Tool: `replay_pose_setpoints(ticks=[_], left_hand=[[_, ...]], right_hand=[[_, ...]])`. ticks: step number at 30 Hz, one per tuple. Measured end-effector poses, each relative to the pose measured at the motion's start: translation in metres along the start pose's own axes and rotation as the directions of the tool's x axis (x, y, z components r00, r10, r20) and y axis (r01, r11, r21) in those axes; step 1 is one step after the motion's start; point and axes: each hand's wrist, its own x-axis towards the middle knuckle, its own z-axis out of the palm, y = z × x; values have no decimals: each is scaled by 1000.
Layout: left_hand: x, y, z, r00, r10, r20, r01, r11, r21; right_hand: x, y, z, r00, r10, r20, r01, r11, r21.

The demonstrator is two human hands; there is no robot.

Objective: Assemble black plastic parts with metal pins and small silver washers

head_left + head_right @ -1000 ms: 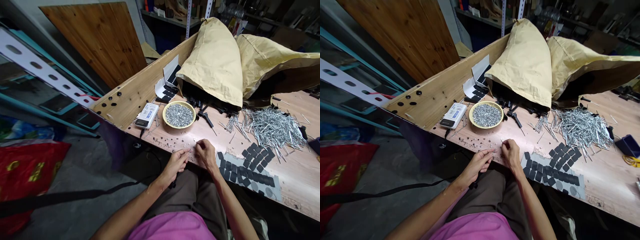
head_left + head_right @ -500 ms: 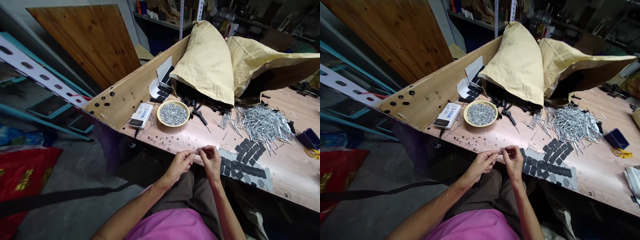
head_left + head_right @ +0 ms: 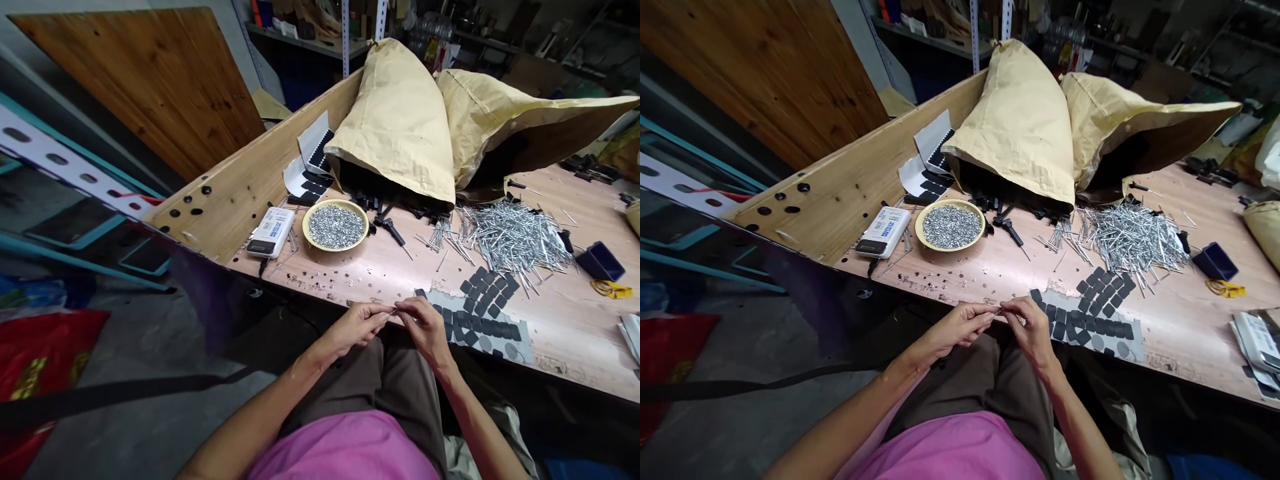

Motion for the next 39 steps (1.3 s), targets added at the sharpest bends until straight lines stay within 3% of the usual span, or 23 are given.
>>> replay_pose_setpoints(ticks=[6, 9, 11, 17, 21, 25, 27, 29, 31, 34, 36, 38, 39], left_hand=[[-6, 11, -8, 974, -78, 213, 59, 993, 98], [-6, 13, -8, 953, -123, 278, 88, 987, 134], [-6, 12, -6, 955, -112, 276, 66, 983, 170], [-4, 6, 2, 984, 73, 161, -110, 965, 239], [-1, 0, 5, 977, 156, 144, -192, 938, 289], [0, -5, 7, 936, 334, 106, -347, 835, 427], [1, -7, 8, 921, 371, 119, -380, 788, 484], [1, -7, 7, 907, 389, 158, -410, 739, 535], [2, -7, 7, 868, 450, 209, -477, 639, 604], [3, -13, 9, 758, 592, 275, -556, 364, 747], [3, -20, 12, 701, 650, 295, -534, 202, 821], [4, -24, 16, 679, 676, 287, -508, 151, 848], [4, -25, 19, 680, 682, 270, -512, 178, 840]], right_hand=[[3, -9, -22, 972, 97, 216, -123, 986, 113], [4, -11, -29, 955, 52, 291, -73, 995, 63], [3, -11, -31, 954, -12, 300, 10, 1000, 9], [-4, -11, -32, 957, -152, 246, 204, 958, -202], [-6, -13, -30, 914, -284, 291, 381, 849, -367], [-4, -10, -29, 846, -385, 368, 532, 647, -546], [-3, -9, -31, 827, -390, 406, 562, 600, -569], [-3, -9, -34, 824, -366, 433, 563, 620, -546], [-3, -11, -37, 843, -319, 434, 520, 692, -501], [-4, -16, -41, 905, -214, 369, 360, 847, -392], [-5, -17, -42, 945, -126, 303, 220, 928, -301], [-6, -18, -43, 968, -37, 248, 95, 970, -226], [-6, -18, -43, 973, -5, 233, 54, 978, -202]])
